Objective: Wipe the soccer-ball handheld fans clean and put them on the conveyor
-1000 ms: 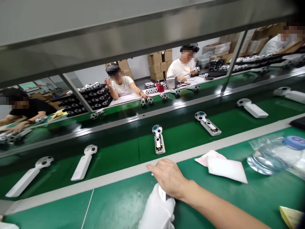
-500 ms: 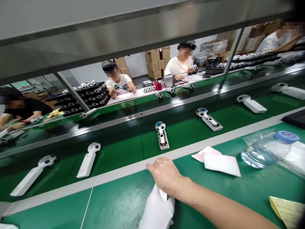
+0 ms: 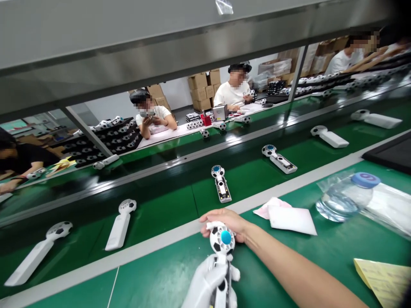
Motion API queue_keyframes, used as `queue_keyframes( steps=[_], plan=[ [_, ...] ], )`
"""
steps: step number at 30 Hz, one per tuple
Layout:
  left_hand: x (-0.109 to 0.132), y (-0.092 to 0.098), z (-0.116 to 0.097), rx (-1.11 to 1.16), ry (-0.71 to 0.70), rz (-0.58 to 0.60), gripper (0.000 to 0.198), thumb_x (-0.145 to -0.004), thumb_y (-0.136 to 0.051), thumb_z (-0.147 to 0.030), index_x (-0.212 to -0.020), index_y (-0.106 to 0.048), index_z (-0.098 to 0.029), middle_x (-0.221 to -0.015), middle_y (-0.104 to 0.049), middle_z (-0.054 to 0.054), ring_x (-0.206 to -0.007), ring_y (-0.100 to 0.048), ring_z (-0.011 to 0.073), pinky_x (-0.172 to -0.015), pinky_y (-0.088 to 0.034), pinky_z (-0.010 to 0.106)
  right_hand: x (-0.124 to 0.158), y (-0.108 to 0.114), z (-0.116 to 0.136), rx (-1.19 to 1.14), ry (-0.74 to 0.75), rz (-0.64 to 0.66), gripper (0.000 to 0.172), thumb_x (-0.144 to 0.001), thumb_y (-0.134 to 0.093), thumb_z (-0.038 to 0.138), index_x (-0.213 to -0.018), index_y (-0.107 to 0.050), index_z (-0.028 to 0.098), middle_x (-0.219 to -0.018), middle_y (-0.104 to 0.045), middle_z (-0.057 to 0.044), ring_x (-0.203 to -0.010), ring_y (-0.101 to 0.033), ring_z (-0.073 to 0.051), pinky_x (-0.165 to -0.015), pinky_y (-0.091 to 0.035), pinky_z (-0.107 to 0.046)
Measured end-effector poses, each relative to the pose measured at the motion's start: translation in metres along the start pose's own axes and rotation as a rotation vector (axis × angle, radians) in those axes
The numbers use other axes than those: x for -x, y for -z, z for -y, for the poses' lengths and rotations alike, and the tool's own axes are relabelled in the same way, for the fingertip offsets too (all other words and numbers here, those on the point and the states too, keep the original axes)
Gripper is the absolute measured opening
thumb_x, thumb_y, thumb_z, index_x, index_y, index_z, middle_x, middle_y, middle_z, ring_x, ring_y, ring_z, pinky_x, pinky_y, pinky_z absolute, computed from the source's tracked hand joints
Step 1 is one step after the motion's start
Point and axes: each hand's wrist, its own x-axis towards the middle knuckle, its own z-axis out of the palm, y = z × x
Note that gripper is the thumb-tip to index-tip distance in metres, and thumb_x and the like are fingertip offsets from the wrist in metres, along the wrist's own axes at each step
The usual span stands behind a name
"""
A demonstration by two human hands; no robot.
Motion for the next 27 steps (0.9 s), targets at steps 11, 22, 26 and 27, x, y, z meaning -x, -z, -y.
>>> queue_keyframes(
  steps=[11,22,26,27],
  plan=[
    [-0.001,0.016,-0.005,0.175,0.053,-0.006,0.031,-0.085,-0.05,-0.038,-0.106,-0.053,-0.015,-0.096,-0.059,0.006,-0.079,-0.057,0.0153,-0.065,-0.05,0.032,0.028,-0.041,-0.003,0.628,0.675,-0.406,0.034,-0.09,-0.038,0.027,-0.118,-0.055,0.023,-0.1,-0.067,-0.006,-0.094,-0.057,-0.019,-0.084,-0.043,-0.035],
    [-0.008,0.01,-0.004,0.188,0.078,0.059,0.035,-0.082,-0.052,-0.044,-0.101,-0.055,-0.014,-0.075,-0.059,0.002,-0.062,-0.057,0.0123,-0.055,-0.047,0.026,-0.003,-0.016,-0.006,-0.255,0.109,-0.336,0.041,-0.073,-0.058,0.043,-0.102,-0.056,0.014,-0.08,-0.068,-0.008,-0.066,-0.064,-0.018,-0.056,-0.047,-0.029],
    [-0.006,0.011,-0.002,0.231,-0.032,0.029,0.047,-0.071,-0.064,-0.047,-0.105,-0.052,-0.016,-0.071,-0.059,0.003,-0.06,-0.06,0.0139,-0.051,-0.042,0.022,-0.004,-0.008,-0.012,-0.268,0.129,-0.471,0.034,-0.071,-0.06,0.04,-0.094,-0.056,0.015,-0.069,-0.065,-0.001,-0.052,-0.058,-0.011,-0.046,-0.043,-0.02],
    [-0.006,0.012,-0.002,0.209,-0.068,0.022,0.049,-0.071,-0.064,-0.047,-0.108,-0.049,-0.017,-0.073,-0.06,0.003,-0.059,-0.06,0.0141,-0.049,-0.041,0.022,-0.003,-0.007,-0.012,-0.254,0.129,-0.475,0.033,-0.072,-0.06,0.04,-0.093,-0.057,0.015,-0.066,-0.064,0.0,-0.046,-0.055,-0.009,-0.04,-0.039,-0.017]
  ],
)
